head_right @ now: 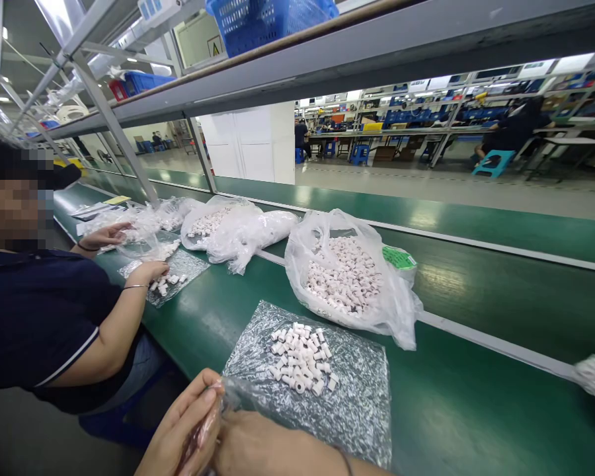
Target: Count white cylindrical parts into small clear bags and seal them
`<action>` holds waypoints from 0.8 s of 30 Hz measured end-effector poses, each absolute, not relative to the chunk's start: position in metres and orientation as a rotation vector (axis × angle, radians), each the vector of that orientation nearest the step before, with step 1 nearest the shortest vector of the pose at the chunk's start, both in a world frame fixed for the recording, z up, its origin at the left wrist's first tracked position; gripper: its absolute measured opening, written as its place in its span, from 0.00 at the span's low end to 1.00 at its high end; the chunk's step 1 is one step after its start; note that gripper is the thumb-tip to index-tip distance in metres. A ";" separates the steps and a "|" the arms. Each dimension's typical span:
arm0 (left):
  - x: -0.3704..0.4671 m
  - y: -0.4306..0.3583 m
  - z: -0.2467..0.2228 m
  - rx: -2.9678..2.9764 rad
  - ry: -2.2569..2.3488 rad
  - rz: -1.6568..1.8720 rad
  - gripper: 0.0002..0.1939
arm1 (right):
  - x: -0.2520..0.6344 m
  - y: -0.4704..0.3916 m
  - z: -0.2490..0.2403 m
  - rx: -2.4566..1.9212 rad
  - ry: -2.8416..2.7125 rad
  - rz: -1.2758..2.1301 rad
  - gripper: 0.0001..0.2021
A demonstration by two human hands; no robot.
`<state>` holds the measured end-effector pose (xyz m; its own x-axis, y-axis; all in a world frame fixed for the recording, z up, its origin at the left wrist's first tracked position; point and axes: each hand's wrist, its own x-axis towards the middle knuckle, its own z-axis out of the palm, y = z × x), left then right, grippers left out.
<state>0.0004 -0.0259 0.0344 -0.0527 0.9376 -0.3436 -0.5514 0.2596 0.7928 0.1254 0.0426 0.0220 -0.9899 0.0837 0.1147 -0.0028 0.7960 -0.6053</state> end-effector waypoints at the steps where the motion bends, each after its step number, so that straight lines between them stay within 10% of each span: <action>1: -0.001 -0.025 0.033 0.478 1.033 1.297 0.16 | 0.137 0.047 0.028 -0.102 -2.811 1.022 0.12; 9: -0.008 -0.015 0.027 0.427 0.997 1.315 0.17 | 0.261 0.110 0.006 -1.270 -2.523 0.872 0.07; 16: 0.000 -0.012 0.026 0.410 0.956 1.289 0.14 | 0.288 0.123 -0.024 -1.333 -2.586 0.858 0.12; 24: -0.003 -0.013 0.022 0.405 0.984 1.301 0.15 | 0.291 0.136 0.003 -0.911 -1.923 1.952 0.20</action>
<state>-0.0025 -0.0134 0.0222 -0.0450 0.9261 -0.3746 -0.6128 0.2705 0.7425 0.2912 0.1356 0.0029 -0.7722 0.5831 -0.2525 0.2438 -0.0950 -0.9652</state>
